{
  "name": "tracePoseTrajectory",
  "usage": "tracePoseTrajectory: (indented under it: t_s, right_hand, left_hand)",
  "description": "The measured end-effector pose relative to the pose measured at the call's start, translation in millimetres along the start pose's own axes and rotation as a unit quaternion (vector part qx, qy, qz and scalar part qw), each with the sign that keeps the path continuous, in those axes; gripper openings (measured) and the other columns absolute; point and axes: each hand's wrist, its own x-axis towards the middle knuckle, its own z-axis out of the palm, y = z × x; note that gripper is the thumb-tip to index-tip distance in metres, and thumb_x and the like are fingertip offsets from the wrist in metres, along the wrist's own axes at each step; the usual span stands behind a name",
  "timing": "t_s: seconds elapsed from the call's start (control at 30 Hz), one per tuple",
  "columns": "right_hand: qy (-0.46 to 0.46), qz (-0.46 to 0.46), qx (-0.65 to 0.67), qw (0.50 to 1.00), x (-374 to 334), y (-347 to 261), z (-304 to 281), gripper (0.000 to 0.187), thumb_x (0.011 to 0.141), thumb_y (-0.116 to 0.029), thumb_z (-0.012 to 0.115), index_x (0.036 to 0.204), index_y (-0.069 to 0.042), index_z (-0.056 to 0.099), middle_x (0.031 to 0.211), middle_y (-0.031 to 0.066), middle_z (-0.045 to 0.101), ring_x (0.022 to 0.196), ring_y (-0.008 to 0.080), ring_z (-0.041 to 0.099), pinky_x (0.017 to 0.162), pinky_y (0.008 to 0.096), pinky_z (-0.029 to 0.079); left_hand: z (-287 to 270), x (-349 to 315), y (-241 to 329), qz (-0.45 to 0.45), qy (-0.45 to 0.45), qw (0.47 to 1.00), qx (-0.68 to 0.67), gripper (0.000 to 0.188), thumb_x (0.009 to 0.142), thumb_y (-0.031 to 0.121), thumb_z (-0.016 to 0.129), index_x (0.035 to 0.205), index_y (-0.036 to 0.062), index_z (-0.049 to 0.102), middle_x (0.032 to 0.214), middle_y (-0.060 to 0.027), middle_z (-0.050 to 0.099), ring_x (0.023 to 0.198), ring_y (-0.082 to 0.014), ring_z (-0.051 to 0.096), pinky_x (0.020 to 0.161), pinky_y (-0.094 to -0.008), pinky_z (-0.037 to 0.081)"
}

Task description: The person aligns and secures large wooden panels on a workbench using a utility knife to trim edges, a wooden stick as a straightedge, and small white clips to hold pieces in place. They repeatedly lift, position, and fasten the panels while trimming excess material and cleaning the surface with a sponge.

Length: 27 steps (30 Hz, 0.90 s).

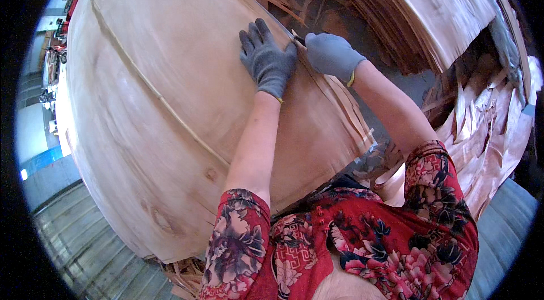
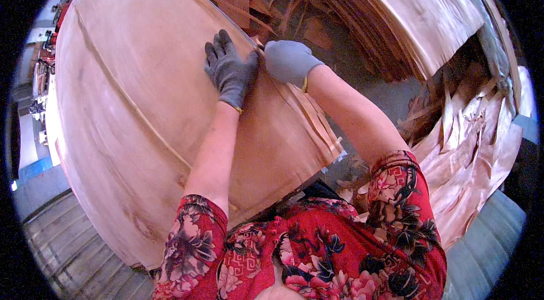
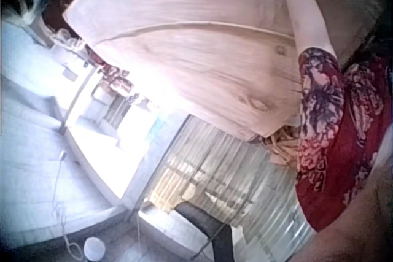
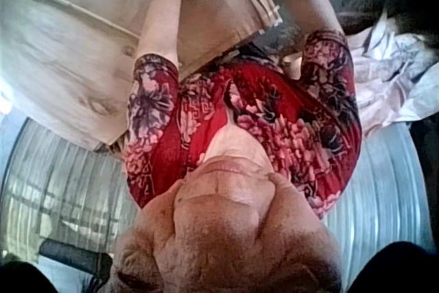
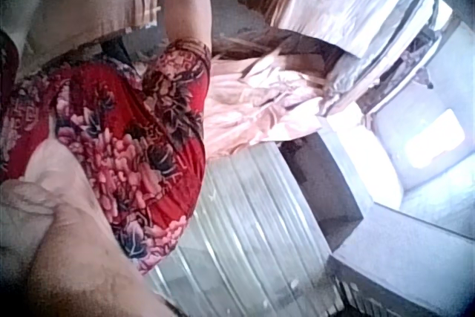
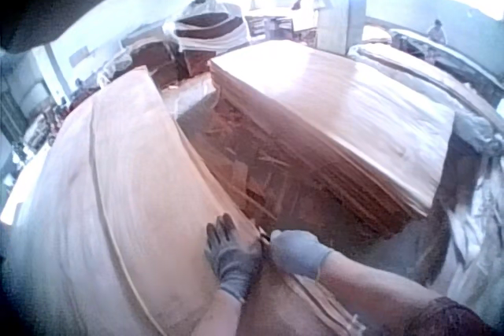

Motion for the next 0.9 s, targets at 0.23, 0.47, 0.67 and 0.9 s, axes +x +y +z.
tracePoseTrajectory:
  t_s: [0.23,0.47,0.67,0.9]
  right_hand:
    - [-0.01,0.011,0.022,1.0,-0.7,0.1,8.2,0.019,0.079,-0.01,0.045,0.085,0.004,0.056,0.083,0.0262,0.061,0.079,0.0416,0.06,0.068,0.0468,0.048]
    - [0.017,0.069,0.072,0.995,-23.3,0.2,21.9,0.019,0.079,-0.009,0.044,0.086,0.005,0.055,0.082,0.0279,0.06,0.078,0.0422,0.06,0.069,0.0467,0.047]
    - [-0.022,0.097,0.06,0.993,-64.2,-0.6,27.8,0.016,0.079,-0.007,0.043,0.086,0.005,0.053,0.081,0.0279,0.06,0.078,0.0422,0.06,0.069,0.0473,0.047]
    - [-0.04,0.073,0.046,0.995,-82.6,5.3,21.8,0.017,0.077,-0.008,0.045,0.086,0.004,0.053,0.08,0.0269,0.06,0.077,0.0419,0.06,0.068,0.047,0.047]
  left_hand:
    - [-0.4,3.8,5.1,-0.021,-0.012,1.0,0.013,0.085,0.069,0.05,0.058,0.139,0.0122,0.027,0.142,-0.0154,0.029,0.132,-0.0372,0.02,0.103,-0.0471,0.02]
    - [7.7,3.0,5.4,-0.02,0.01,1.0,0.012,0.083,0.071,0.05,0.057,0.139,0.0136,0.027,0.142,-0.015,0.03,0.132,-0.0378,0.02,0.103,-0.0473,0.02]
    - [9.5,4.3,3.6,-0.036,-0.003,0.999,0.023,0.083,0.072,0.054,0.055,0.139,0.0141,0.027,0.142,-0.0148,0.03,0.132,-0.0385,0.021,0.104,-0.047,0.018]
    - [16.7,4.6,-4.7,0.006,-0.004,1.0,0.024,0.099,0.065,0.069,0.056,0.14,0.0114,0.025,0.143,-0.017,0.026,0.133,-0.0388,0.018,0.105,-0.0469,0.016]
